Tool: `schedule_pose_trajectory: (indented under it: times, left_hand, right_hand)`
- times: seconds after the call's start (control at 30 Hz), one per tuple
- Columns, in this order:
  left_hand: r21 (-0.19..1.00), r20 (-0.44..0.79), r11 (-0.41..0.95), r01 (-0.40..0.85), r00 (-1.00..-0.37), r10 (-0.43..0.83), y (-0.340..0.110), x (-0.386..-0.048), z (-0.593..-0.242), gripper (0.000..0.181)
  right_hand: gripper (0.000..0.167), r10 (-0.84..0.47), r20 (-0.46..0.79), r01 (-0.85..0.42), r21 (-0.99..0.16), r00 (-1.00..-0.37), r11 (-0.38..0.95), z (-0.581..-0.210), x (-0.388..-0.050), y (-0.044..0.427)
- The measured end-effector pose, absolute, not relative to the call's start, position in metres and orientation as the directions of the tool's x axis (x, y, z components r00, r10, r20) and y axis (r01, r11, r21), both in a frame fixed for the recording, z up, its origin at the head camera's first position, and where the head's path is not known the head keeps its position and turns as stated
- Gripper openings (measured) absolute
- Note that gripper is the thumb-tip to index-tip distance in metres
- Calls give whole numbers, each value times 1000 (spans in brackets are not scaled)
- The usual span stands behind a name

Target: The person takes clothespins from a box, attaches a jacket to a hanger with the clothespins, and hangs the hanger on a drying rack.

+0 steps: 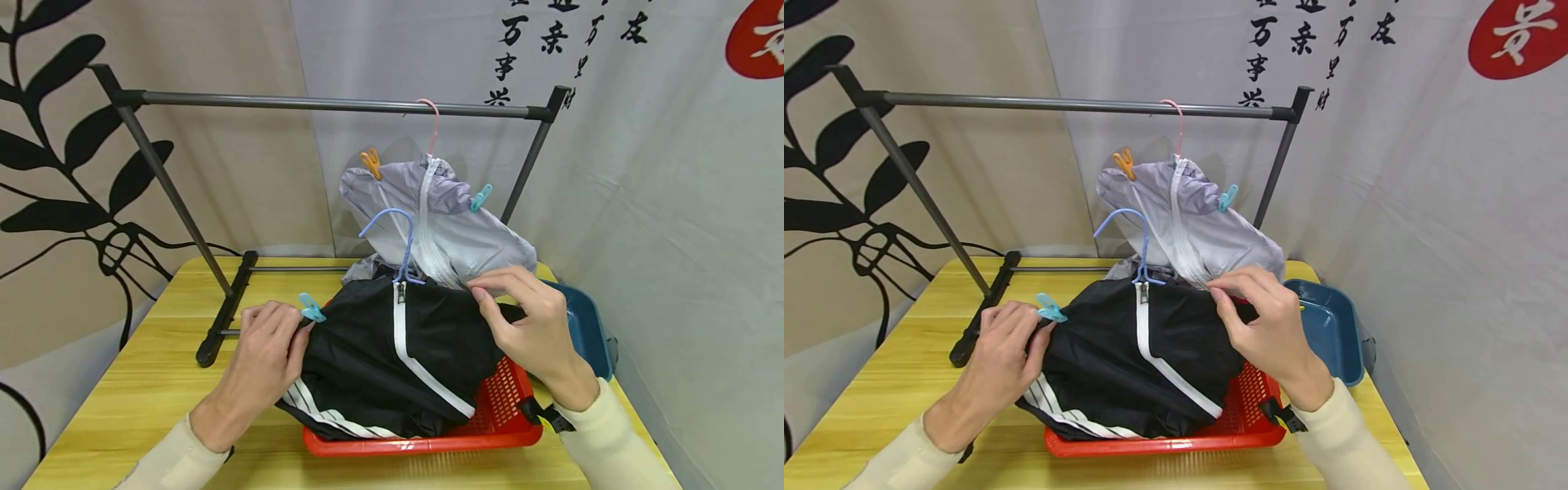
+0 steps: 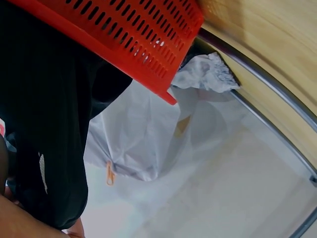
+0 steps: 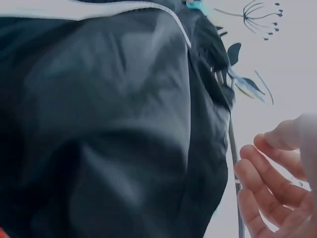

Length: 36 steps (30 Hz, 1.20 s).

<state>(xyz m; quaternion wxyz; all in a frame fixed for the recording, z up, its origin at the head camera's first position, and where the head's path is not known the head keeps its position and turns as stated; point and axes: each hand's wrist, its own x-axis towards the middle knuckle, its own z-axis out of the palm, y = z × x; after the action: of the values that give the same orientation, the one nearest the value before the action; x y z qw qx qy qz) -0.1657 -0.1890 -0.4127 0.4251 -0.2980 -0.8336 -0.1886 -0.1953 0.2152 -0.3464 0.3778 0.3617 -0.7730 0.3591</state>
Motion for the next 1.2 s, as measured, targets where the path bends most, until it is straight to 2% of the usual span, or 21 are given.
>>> schedule_pose_trajectory:
  times: [0.2,0.47,0.67,0.8,0.97,1.2]
  left_hand:
    - [76,826,749,658,-462,322,-190,-165,-413,45]
    - [98,794,763,639,-512,327,-192,-162,-412,44]
    - [84,825,751,655,-468,316,-192,-164,-414,46]
    - [86,831,749,657,-461,310,-193,-164,-415,46]
    - [89,823,757,648,-476,310,-193,-164,-415,46]
    - [130,795,762,634,-526,302,-195,-161,-415,47]
  right_hand:
    - [18,-232,857,-802,-289,-460,523,-348,-203,233]
    - [14,-139,859,-757,-345,-493,555,-351,-213,251]
    - [15,-53,854,-715,-398,-518,574,-354,-223,265]
    - [16,-5,843,-683,-432,-538,589,-356,-232,277]
    - [17,10,789,-594,-471,-615,653,-359,-242,297]
    - [28,-16,578,-393,-534,-816,749,-367,-254,324]
